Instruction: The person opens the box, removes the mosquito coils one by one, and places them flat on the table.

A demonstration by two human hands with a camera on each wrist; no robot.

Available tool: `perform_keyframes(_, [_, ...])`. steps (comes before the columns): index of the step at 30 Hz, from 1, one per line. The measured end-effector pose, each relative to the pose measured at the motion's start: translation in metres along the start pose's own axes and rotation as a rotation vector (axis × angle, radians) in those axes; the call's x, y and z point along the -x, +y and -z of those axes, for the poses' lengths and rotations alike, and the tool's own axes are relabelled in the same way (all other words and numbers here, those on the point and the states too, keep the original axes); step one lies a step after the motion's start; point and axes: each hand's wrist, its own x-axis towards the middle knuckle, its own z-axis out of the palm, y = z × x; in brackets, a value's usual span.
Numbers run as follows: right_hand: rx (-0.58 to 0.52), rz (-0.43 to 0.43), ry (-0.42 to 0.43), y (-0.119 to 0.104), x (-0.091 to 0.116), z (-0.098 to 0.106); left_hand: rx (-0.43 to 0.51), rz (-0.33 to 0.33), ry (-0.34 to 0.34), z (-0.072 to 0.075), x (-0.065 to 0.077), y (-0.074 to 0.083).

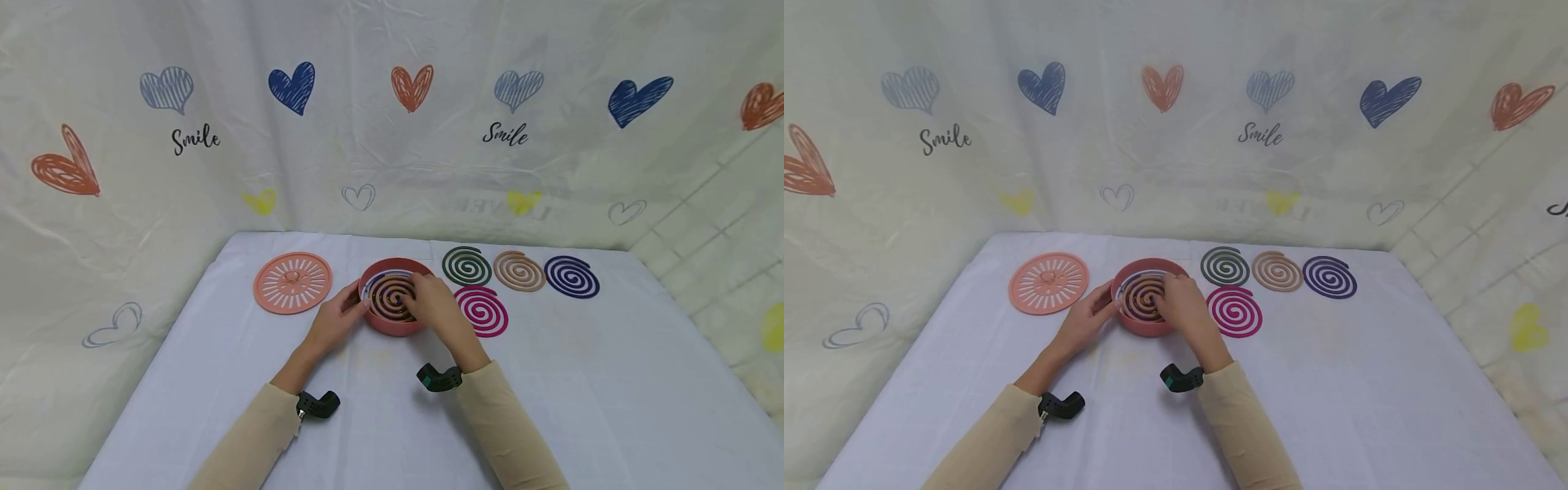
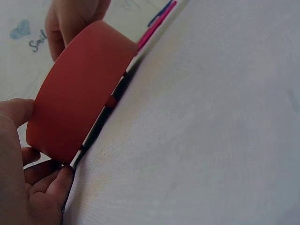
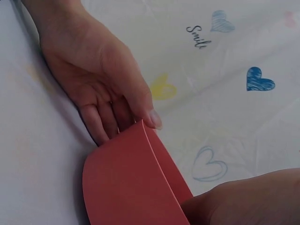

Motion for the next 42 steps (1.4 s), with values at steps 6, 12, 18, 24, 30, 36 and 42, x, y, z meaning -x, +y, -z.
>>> perform_keyframes(6, [0.032,0.005,-0.004,-0.0031,0.002,-0.0008,-0.009,0.0,-0.005,0.0001,0.0002,-0.0004])
perform_keyframes(12, [0.035,0.02,0.005,-0.0035,0.0026,-0.0031,-0.016,-0.001,-0.006,0.0004,0.0008,0.0009])
perform_keyframes(18, [0.022,0.039,0.008,-0.0021,0.0023,-0.0058,-0.015,0.002,-0.009,0.0007,0.0003,0.0009])
perform_keyframes(24, [-0.011,0.042,0.003,-0.0016,0.0024,-0.0068,0.001,-0.012,-0.008,0.0009,-0.0006,0.0003])
perform_keyframes(30, [-0.009,0.038,-0.002,-0.0014,0.0013,-0.0075,0.001,-0.004,-0.01,0.0011,-0.0004,0.0009])
perform_keyframes(36, [-0.003,0.039,-0.003,-0.0013,0.0018,-0.0075,-0.004,-0.004,-0.009,0.0009,-0.0001,0.0013])
perform_keyframes(42, [-0.022,0.04,0.001,-0.0007,0.0021,-0.0079,-0.007,-0.002,-0.006,0.0009,-0.0001,0.0015])
